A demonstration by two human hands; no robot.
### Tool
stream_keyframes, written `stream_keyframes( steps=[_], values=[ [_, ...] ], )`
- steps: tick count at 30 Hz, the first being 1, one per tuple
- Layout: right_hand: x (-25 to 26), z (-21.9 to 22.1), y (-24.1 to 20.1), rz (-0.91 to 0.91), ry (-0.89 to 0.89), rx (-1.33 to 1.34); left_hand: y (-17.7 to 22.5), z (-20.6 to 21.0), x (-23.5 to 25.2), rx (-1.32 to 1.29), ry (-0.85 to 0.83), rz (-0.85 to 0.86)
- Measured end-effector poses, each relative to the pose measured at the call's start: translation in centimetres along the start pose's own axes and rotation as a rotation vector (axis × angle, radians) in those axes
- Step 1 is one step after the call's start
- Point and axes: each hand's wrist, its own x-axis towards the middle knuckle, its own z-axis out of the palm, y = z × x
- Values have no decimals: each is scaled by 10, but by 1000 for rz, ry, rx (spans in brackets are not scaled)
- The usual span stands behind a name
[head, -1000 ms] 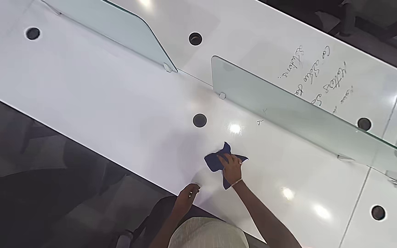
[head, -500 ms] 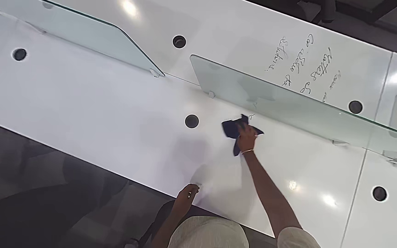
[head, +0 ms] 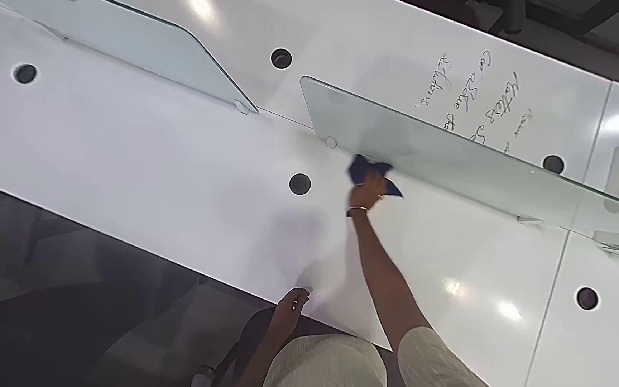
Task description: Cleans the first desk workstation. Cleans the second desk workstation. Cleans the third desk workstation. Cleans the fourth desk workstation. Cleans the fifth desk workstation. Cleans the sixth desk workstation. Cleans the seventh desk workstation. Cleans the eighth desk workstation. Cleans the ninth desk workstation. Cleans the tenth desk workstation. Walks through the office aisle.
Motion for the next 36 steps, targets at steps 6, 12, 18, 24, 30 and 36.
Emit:
stream_keyframes(
  steps=[6,12,18,24,30,36],
  values=[
    [14,12,-3,-536,-131,-24,12,-11,-7,29,46,5],
    [46,-59,142,-20,70,-91,-4,-7,-12,6,49,-62],
    [-108,-2,55,-408,-186,-82,-13,15,-22,-48,45,-32],
    [-164,-8,109,-995,-397,4,-6,21,-49,-70,179,-14],
    [-127,-57,193,-544,-166,-162,-45,81,-95,-116,290,-129],
    [-291,-70,290,-905,-436,-93,-64,211,-146,-221,446,-149]
  ],
)
